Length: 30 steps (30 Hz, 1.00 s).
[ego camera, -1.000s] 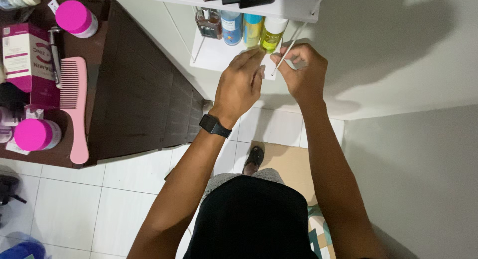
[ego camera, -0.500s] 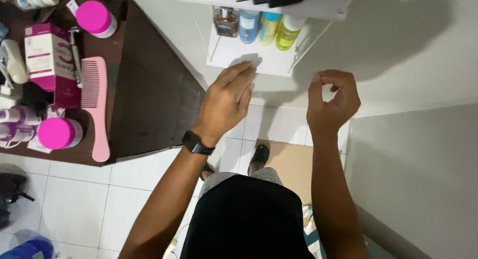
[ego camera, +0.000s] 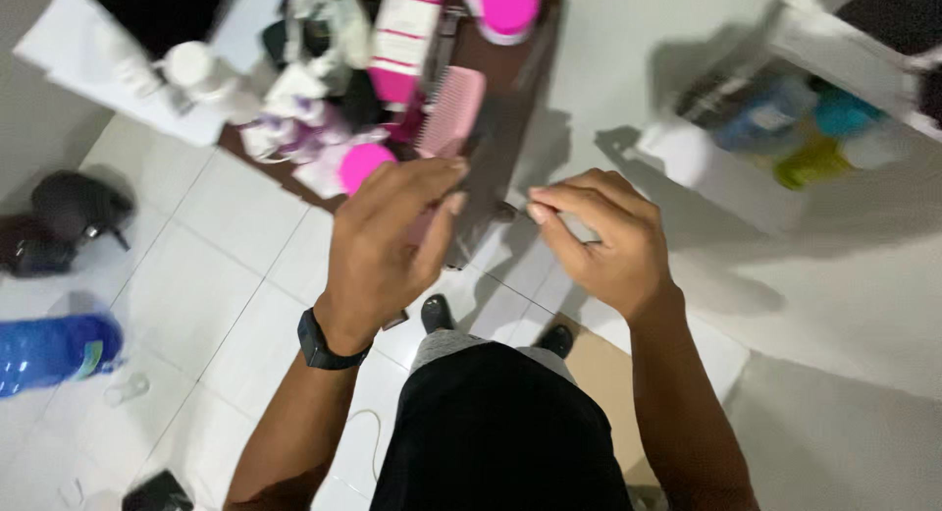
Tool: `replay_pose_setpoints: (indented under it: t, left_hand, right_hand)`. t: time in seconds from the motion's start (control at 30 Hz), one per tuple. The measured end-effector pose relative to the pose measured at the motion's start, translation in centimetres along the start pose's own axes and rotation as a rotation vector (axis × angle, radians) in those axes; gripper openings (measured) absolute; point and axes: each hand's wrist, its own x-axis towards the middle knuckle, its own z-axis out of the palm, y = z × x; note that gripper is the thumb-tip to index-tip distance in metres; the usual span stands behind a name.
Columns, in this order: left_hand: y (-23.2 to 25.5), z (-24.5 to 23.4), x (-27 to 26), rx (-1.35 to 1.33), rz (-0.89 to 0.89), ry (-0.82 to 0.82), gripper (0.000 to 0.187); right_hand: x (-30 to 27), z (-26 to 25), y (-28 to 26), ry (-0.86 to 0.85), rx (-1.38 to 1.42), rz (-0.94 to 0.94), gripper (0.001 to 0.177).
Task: The person picks up and replaces bottles and jars on a shelf and a dresser, then picks up and wipes a black hat by hand.
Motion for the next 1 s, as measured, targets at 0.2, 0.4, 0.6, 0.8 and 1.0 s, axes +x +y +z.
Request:
replay_pose_setpoints:
  t: [0.2,0.4,0.6,0.8,1.0]
  left_hand:
    - [-5.3,-2.8,-6.2,0.101,-0.335,0.259,0.047]
    - [-4.5,-2.0,-6.2,0.125,-0.444,0.266,0.051]
    - [-3.4,-2.6,-5.8,-0.490,-0.602,0.274,0.037]
    - [-2.9,-1.5,-4.9,-0.587,-0.568,0.254,0.049]
    - [-3.8,0.7,-4.1,-0.363,-0.174,0.253,0.052]
  right_hand:
    - [7.9,11.9,-3.6,-0.180,-0.149,-0.266,0.061]
    - [8.0,13.1,-2.7,-0.280,-0.006,-0.189,0.050]
    - [6.9,11.3,-1.4,-0.422,0.581,0.069,0.047]
    - [6.7,10.7,-2.3,-0.301,0.255,-0.412,0.053]
    - [7.9,10.9,-1.4,-0.224,-0.031,-0.673,0.051]
